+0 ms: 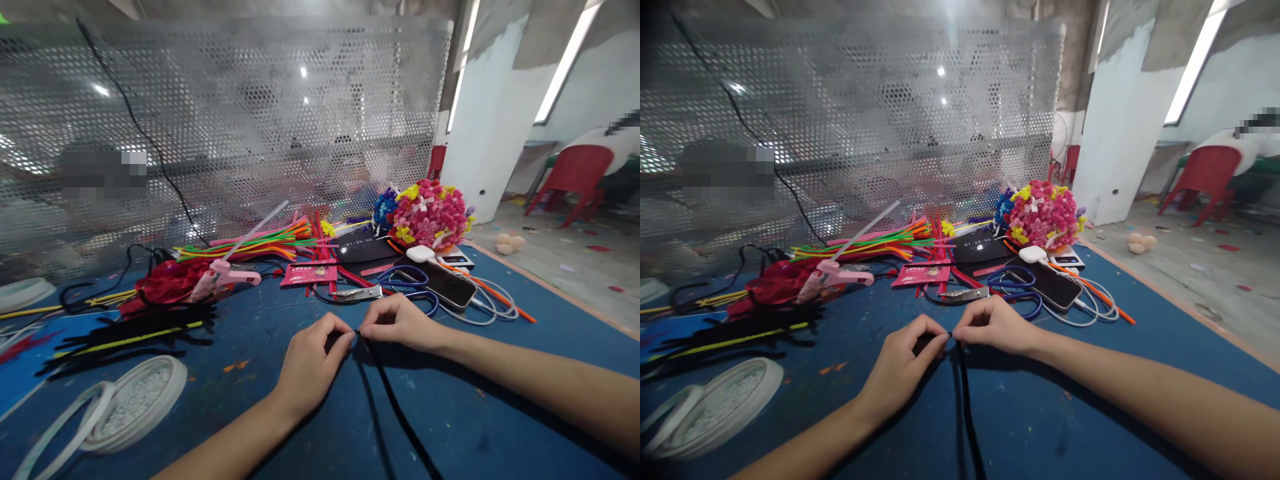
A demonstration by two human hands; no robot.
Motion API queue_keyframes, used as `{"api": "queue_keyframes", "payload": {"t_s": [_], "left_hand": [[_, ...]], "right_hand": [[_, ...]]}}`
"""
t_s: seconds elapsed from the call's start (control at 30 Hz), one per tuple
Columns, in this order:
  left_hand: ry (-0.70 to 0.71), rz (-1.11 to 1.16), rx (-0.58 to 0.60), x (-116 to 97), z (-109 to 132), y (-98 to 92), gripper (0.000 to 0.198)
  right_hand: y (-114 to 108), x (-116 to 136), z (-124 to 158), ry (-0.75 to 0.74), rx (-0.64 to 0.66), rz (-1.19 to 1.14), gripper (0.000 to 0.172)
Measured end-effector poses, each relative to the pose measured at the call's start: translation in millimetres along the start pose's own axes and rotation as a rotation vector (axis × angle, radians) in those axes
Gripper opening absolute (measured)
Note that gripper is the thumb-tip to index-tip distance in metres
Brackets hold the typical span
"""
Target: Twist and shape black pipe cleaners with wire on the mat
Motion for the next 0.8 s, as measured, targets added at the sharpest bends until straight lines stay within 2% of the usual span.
{"api": "queue_keyframes", "payload": {"t_s": [0.17, 0.33, 0.4, 0.47, 0.57, 0.7, 0.8], "left_hand": [[0.078, -0.096, 0.011, -6, 1, 1.2, 0.017], [0.265, -0.237, -0.006, -24, 4, -0.3, 0.015], [0.352, -0.294, -0.018, -33, 7, -0.1, 0.015], [0.421, -0.342, -0.031, -41, 10, 0.6, 0.016], [0.476, -0.364, -0.043, -47, 13, 1.7, 0.016], [0.482, -0.376, -0.063, -47, 14, 0.2, 0.013], [0.489, -0.386, -0.072, -46, 14, -1.1, 0.012]], "right_hand": [[8, -10, -3, 0.078, 0.071, -0.079, 0.029], [13, 6, 4, -0.05, -0.001, 0.228, 0.008], [16, 9, 7, -0.063, 0.001, 0.292, 0.01], [22, 10, 8, -0.058, 0.06, 0.278, 0.017], [29, 8, 10, -0.048, 0.173, 0.189, 0.025], [35, 1, 7, 0.024, 0.305, -0.118, 0.024], [31, -2, 3, 0.061, 0.305, -0.312, 0.032]]}}
Point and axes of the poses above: each hand's wrist, its own z-axis away from the middle knuckle, its own y-axis out of the palm, x = y × z, the point moved 10 cm from there along -z, towards the middle knuckle, and after that the axes turned 6 degrees about y, right-handed, at the moved point
